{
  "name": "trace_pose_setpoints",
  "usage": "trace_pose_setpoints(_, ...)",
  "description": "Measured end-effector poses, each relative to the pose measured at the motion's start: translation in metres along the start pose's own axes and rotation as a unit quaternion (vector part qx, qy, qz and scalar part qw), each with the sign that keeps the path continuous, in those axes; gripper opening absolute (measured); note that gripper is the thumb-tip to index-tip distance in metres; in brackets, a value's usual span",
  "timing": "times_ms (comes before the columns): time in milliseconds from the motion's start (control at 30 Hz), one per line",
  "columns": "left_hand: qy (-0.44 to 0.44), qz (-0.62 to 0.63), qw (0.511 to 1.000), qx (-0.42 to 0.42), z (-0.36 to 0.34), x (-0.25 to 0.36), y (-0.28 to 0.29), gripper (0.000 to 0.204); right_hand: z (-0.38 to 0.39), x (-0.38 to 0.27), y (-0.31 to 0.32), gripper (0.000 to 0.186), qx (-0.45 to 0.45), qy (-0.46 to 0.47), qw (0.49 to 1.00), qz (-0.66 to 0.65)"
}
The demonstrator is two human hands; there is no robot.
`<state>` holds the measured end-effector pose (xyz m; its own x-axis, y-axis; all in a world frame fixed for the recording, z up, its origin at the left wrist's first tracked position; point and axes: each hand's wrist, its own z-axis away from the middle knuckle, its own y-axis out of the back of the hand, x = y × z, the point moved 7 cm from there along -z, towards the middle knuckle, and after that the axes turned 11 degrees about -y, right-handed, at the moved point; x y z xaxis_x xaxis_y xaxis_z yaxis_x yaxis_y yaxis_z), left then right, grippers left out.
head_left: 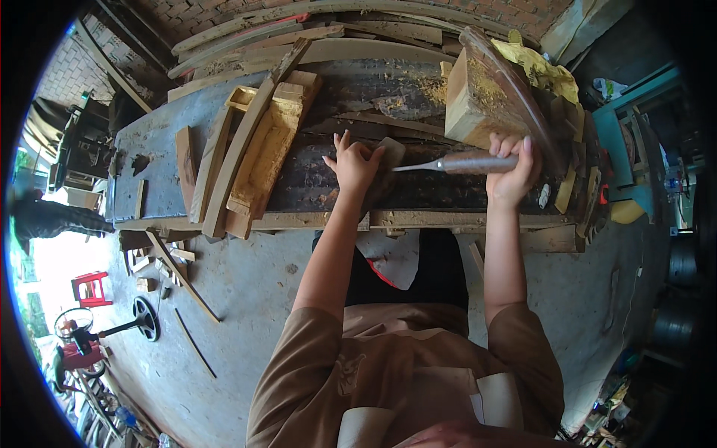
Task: The recorder is using a chisel and a wooden mallet to carve into a piece of wood on a workbench.
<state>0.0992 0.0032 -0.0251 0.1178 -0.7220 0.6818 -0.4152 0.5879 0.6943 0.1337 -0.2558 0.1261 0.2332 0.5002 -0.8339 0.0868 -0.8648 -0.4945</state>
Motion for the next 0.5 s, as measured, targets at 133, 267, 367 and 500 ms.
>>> trace_pose_setpoints(133,-0.013,-0.010,1.000,0.009,0.000,0.002,0.000,0.036,-0.015,-0.003,-0.035,0.025,-0.041,0.018,0.999,0.007)
trace_pose_setpoints(267,-0.017,-0.015,1.000,0.003,0.001,0.007,0.002,0.036,-0.022,-0.003,-0.062,0.026,-0.052,0.012,0.997,0.061)
trace_pose_setpoints(367,-0.020,-0.001,1.000,-0.007,0.001,0.009,0.002,0.033,-0.024,-0.004,-0.081,0.025,-0.059,0.013,0.995,0.085)
trace_pose_setpoints(500,-0.020,-0.002,1.000,-0.010,-0.001,0.010,0.001,0.032,-0.023,-0.002,-0.096,0.025,-0.051,0.019,0.990,0.130)
